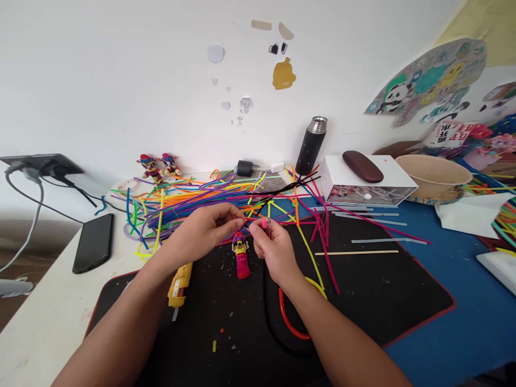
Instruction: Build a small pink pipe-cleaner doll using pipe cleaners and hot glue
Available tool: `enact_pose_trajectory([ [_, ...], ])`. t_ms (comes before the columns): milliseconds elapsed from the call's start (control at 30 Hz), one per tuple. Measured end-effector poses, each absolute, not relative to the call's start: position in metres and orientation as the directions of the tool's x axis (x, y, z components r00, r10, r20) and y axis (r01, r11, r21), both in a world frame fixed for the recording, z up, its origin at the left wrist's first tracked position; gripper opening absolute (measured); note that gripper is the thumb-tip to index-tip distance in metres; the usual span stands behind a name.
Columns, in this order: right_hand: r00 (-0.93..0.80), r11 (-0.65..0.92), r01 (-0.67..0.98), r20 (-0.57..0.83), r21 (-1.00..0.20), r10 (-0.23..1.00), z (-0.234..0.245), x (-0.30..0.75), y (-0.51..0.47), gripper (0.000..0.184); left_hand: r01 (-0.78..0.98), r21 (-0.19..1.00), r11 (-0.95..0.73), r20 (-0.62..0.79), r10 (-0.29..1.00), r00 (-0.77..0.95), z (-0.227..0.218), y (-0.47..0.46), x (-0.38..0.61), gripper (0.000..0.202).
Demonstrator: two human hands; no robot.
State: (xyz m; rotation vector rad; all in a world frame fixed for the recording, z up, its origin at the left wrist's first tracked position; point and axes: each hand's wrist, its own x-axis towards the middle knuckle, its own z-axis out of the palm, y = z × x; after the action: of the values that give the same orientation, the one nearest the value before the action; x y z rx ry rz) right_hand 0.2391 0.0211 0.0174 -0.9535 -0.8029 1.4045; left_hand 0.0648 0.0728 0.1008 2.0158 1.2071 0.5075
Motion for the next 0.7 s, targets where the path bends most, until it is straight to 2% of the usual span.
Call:
enact_pose_trajectory([
  [700, 0.035, -0.068, -0.331, -0.084, -0.941, 0.996, 0.0153, 0.2400, 0.0201, 0.038, 0.581, 0.772, -0.260, -0.111, 0.844, 0.525, 0.0986, 0.0728, 0.0624, 0.035],
])
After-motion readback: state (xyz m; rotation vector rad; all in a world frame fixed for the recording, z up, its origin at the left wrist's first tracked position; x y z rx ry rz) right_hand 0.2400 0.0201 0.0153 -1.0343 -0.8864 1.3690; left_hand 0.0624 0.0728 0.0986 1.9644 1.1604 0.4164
